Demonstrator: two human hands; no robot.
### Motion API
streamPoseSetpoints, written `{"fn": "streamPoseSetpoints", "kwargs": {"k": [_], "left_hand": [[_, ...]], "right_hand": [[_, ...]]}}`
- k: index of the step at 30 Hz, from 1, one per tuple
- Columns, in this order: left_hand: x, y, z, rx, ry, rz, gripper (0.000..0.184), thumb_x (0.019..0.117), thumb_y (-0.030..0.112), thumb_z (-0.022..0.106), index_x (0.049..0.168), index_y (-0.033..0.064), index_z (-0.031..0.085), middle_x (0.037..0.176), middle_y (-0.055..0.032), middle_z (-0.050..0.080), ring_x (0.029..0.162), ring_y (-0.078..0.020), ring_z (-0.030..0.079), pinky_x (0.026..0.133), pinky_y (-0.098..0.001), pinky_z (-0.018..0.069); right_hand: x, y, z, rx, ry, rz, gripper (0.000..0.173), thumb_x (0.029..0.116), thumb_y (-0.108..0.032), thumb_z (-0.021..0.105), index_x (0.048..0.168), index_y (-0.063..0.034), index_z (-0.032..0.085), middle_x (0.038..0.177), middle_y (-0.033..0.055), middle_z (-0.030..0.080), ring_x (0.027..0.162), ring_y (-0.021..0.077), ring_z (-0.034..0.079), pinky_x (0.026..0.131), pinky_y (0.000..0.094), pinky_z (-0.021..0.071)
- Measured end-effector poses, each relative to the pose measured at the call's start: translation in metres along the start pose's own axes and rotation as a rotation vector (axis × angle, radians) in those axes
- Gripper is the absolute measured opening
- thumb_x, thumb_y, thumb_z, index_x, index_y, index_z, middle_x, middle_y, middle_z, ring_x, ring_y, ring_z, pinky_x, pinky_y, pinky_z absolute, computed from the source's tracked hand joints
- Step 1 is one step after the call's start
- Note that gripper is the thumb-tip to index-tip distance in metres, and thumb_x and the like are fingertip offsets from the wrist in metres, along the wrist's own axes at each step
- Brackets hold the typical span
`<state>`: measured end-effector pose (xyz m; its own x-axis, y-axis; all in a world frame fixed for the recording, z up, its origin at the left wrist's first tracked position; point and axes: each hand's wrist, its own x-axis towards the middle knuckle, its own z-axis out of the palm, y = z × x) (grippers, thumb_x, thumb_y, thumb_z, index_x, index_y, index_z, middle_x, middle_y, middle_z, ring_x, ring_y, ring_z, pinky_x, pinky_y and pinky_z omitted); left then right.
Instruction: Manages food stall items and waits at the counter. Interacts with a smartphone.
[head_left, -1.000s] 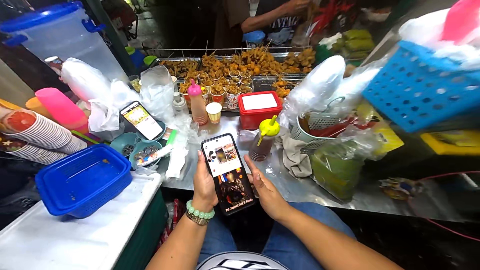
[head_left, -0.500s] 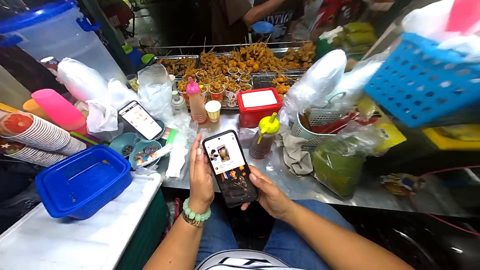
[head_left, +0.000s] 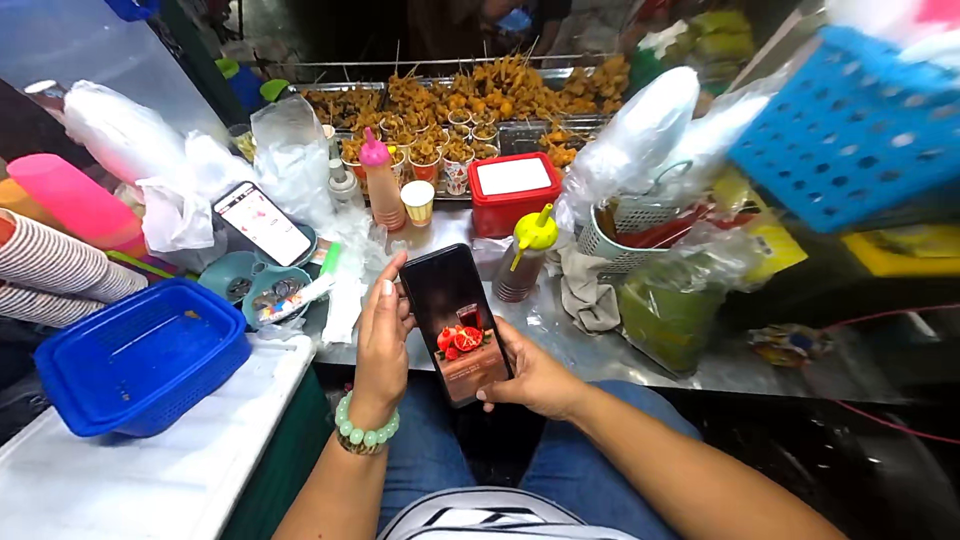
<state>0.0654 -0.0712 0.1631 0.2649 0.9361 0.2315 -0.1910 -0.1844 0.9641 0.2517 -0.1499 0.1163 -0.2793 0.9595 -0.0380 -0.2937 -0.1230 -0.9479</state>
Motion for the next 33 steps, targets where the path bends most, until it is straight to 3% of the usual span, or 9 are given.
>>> {"fn": "streamPoseSetpoints", "kwargs": {"k": [2,5,6,9,11,21,28,30,33], "left_hand": [[-0.001,-0.001,-0.001,0.0,-0.007,-0.006,0.051,0.1095,0.031,0.019,0.151,0.0098,0.04,0.111,-0.0023,0.071,0.098,-0.0126,0.071,0.09,-0.0325,0.0595],[0.0,0.0,-0.001,-0.01,-0.001,-0.011,0.051,0.1097,0.031,0.019,0.15,0.0101,0.041,0.111,-0.0018,0.071,0.097,-0.0123,0.071,0.089,-0.032,0.0597],[0.001,0.001,-0.001,-0.01,0.001,-0.012,0.05,0.1097,0.031,0.019,0.15,0.0098,0.041,0.11,-0.0013,0.071,0.097,-0.0119,0.071,0.089,-0.0319,0.0597],[0.001,0.003,0.0,-0.007,0.005,-0.018,0.049,0.1094,0.029,0.019,0.148,0.0095,0.043,0.107,0.0001,0.071,0.095,-0.0107,0.072,0.088,-0.0312,0.0595],[0.003,0.004,0.0,0.002,0.001,-0.008,0.049,0.1097,0.028,0.02,0.148,0.0085,0.043,0.105,0.0001,0.071,0.093,-0.0103,0.072,0.087,-0.0307,0.0599],[-0.001,-0.003,-0.006,0.1,0.006,0.052,0.048,0.1087,0.023,0.026,0.147,-0.0001,0.043,0.101,-0.0022,0.072,0.09,-0.0103,0.071,0.085,-0.0293,0.0599],[-0.005,-0.004,-0.005,0.094,-0.021,0.065,0.047,0.1088,0.021,0.027,0.148,-0.0011,0.041,0.106,-0.0038,0.072,0.095,-0.0115,0.072,0.088,-0.0301,0.0601],[-0.006,-0.006,-0.004,0.076,-0.023,0.057,0.046,0.1086,0.018,0.028,0.148,-0.0035,0.039,0.107,-0.0042,0.071,0.095,-0.0112,0.072,0.088,-0.0298,0.0601],[-0.003,-0.008,-0.003,0.063,-0.015,0.04,0.046,0.1085,0.017,0.028,0.147,-0.0069,0.036,0.109,-0.006,0.07,0.096,-0.0112,0.072,0.087,-0.0301,0.0605]], "right_hand": [[0.0,0.001,-0.001,-0.004,-0.017,-0.021,0.09,0.0711,0.02,0.069,0.147,-0.0083,0.03,0.124,0.0035,0.066,0.099,0.0152,0.073,0.072,0.03,0.0645],[0.001,0.003,-0.005,0.021,-0.091,-0.098,0.096,0.0694,0.02,0.072,0.15,-0.0003,0.024,0.135,0.0057,0.061,0.12,0.0131,0.065,0.102,0.0312,0.0568],[0.001,0.003,-0.006,0.026,-0.095,-0.099,0.096,0.0701,0.019,0.072,0.151,-0.0002,0.024,0.135,0.0057,0.061,0.121,0.0131,0.065,0.102,0.0312,0.0566],[0.0,0.001,-0.006,0.048,-0.071,-0.046,0.083,0.0756,0.011,0.069,0.146,-0.0077,0.029,0.126,0.0014,0.065,0.105,0.0144,0.071,0.076,0.0311,0.064],[0.001,-0.002,-0.008,0.058,-0.067,-0.027,0.077,0.0785,0.008,0.065,0.145,-0.0096,0.031,0.124,0.001,0.066,0.1,0.0147,0.072,0.069,0.0309,0.0635],[-0.003,0.0,-0.008,0.048,-0.061,-0.005,0.082,0.0735,0.013,0.066,0.145,-0.0109,0.033,0.125,0.0009,0.067,0.101,0.0149,0.072,0.071,0.0318,0.0643],[-0.003,0.003,-0.008,0.072,-0.045,-0.005,0.07,0.08,0.006,0.065,0.141,-0.0119,0.037,0.121,0.0009,0.069,0.099,0.014,0.072,0.068,0.0295,0.0631],[-0.005,0.004,-0.007,0.051,-0.019,-0.032,0.078,0.083,0.002,0.067,0.15,-0.0108,0.029,0.127,0.0018,0.066,0.101,0.0142,0.072,0.067,0.0293,0.063],[-0.003,0.004,-0.005,-0.03,0.041,-0.095,0.104,0.086,-0.005,0.07,0.163,-0.0115,0.001,0.143,0.0049,0.057,0.105,0.015,0.071,0.062,0.0286,0.063]]}}
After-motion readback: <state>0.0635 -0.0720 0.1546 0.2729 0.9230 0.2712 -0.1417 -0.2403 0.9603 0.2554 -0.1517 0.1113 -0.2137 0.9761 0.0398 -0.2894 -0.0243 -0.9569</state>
